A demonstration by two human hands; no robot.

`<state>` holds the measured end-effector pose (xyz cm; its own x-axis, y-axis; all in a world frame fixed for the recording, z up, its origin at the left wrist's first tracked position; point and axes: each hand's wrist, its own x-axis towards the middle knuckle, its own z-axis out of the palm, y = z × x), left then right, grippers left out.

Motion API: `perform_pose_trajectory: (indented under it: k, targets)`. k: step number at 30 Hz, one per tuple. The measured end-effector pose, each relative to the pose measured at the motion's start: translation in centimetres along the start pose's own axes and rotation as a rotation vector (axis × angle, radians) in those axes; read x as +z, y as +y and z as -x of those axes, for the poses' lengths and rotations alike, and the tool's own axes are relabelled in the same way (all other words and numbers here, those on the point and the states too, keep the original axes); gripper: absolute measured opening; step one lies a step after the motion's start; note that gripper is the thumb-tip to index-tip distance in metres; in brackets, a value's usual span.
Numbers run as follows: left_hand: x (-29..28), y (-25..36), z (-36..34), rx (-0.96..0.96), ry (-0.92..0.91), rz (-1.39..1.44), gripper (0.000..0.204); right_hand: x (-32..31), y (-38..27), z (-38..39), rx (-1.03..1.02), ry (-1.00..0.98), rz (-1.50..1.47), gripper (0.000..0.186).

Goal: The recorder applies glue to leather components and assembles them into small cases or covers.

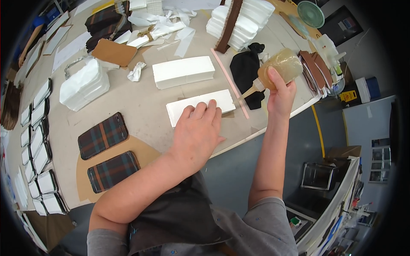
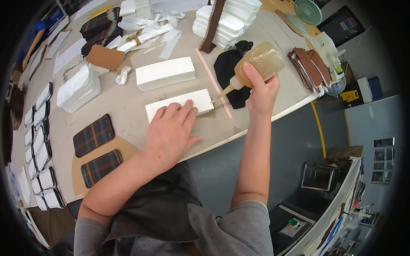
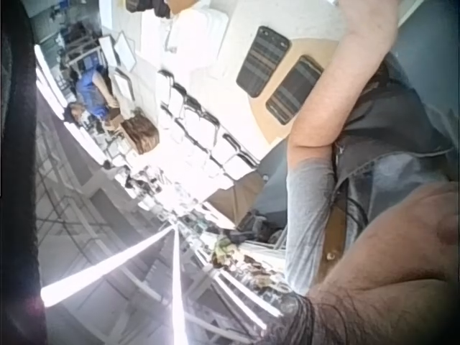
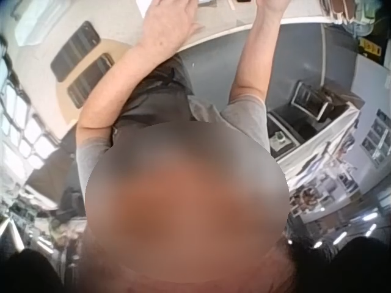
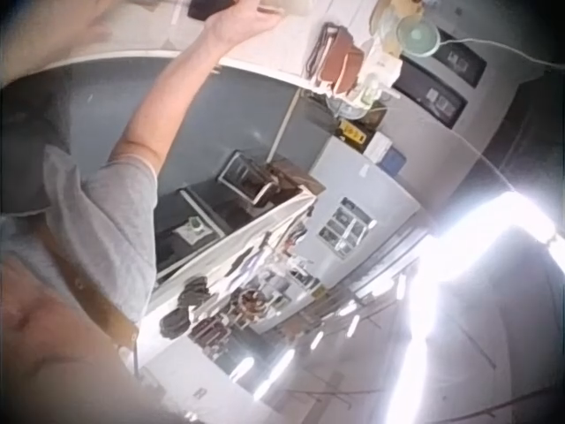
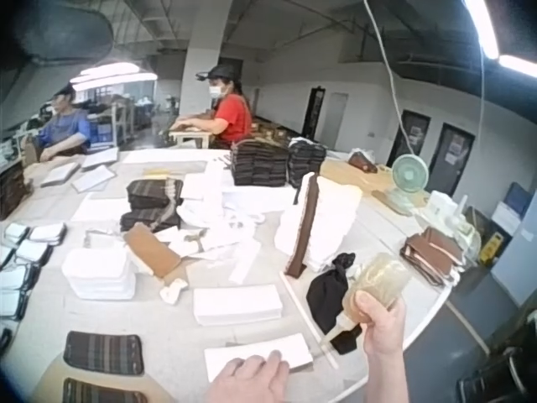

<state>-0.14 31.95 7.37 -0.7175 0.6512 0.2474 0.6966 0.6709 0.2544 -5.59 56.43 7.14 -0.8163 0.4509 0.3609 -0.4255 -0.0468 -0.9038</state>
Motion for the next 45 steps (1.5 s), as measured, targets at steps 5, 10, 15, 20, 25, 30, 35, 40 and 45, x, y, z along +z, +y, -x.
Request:
perform_pose_trajectory:
  k: [5, 10, 15, 20, 25, 30, 35, 40, 45]
  targets:
    - [-1.4, -0.7, -0.5, 0.013, -0.134, 0.099, 0.057, -1.8, -0.5, 1.7, 0.123, 0.036, -0.081, 0.037]
    - [-2.4, -2.2, -0.6, 0.065, -0.161, 0.167, 0.042, -1.9, -1.4, 3.7, 0.156, 0.304, -0.315, 0.036]
    - [-3.4, -4.0, -1.5, 0.140, -0.061, 0.121, 0.044, -1.8, -0.5, 5.6, 0.046, 0.293, -0.154, 0.037]
    - [-3.5, -7.0, -2.0, 0.127, -0.193, 0.287, 0.053, 0.3, -0.1, 7.4, 0.051, 0.261, -0.154, 0.036]
    - [-4.9, -8.2, -3.9, 0.105, -0.407, 0.397, 0.061, 2.8, -0.7, 9.1, 0.036, 0.162, -0.116, 0.033]
    - [-5.9, -8.6, -4.6, 0.006, -0.572, 0.467, 0.065, 6.6, -0.9, 10.5, 0.037, 0.006, -0.092, 0.033]
    - [-6.9, -8.1, -5.2, 0.020, -0.658, 0.288, 0.066, 9.3, -1.2, 11.4, 0.018, -0.111, -0.082, 0.036]
    - [-5.7, -8.8, -5.0, 0.004, -0.609, 0.451, 0.064, 6.6, -2.2, 10.2, -0.095, -0.061, 0.075, 0.036]
    - [-5.7, -8.4, -4.7, 0.035, -0.602, 0.417, 0.070, 2.3, -3.4, 7.8, -0.261, 0.087, 0.281, 0.039]
